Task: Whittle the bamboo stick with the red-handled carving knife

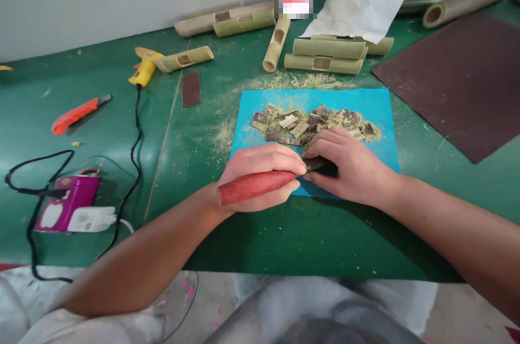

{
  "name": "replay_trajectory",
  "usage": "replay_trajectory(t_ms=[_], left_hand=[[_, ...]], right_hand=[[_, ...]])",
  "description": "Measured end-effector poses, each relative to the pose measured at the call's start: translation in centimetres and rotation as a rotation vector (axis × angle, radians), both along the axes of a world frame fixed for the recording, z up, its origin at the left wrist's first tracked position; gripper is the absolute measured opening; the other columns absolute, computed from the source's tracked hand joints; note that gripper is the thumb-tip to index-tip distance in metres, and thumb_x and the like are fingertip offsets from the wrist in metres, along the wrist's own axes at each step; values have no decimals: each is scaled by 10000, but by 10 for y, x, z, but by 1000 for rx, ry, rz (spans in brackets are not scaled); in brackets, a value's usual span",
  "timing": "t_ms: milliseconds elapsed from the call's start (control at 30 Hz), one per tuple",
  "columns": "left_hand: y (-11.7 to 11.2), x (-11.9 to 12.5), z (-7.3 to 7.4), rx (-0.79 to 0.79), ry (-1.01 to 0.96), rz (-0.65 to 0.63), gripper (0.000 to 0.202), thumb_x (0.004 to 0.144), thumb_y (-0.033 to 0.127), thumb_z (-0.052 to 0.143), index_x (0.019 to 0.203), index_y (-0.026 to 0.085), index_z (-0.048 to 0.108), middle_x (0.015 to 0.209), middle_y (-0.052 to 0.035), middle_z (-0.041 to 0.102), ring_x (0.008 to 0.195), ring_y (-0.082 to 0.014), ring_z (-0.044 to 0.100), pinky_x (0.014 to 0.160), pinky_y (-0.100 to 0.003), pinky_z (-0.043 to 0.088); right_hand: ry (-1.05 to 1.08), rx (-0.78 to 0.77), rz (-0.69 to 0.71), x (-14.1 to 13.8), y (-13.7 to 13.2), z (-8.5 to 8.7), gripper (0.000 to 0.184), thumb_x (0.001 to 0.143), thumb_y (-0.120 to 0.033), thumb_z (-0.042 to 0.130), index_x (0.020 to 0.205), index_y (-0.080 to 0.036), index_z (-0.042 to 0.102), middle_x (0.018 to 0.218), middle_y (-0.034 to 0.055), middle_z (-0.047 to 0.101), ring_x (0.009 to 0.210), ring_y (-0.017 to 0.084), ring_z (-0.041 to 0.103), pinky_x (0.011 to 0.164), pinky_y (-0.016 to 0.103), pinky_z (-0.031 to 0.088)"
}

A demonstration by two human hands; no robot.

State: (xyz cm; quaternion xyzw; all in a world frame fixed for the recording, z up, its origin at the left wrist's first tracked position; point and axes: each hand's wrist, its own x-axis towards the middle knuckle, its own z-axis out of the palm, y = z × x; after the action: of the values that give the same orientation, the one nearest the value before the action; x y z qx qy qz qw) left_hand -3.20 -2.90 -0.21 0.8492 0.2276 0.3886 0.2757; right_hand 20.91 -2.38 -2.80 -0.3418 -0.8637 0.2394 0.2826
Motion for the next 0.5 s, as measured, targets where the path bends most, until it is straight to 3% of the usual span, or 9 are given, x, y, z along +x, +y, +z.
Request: replay_trajectory(t_ms=[500], left_hand=[[1,0,-1,31,13,0,161,874,161,777,1028,173,731,992,-84,820,914,-141,802,875,-240,669]], right_hand=[[7,21,17,0,-1,-2,58,945,-243,665,967,-210,623,975,97,706,900,252,586,825,413,484]])
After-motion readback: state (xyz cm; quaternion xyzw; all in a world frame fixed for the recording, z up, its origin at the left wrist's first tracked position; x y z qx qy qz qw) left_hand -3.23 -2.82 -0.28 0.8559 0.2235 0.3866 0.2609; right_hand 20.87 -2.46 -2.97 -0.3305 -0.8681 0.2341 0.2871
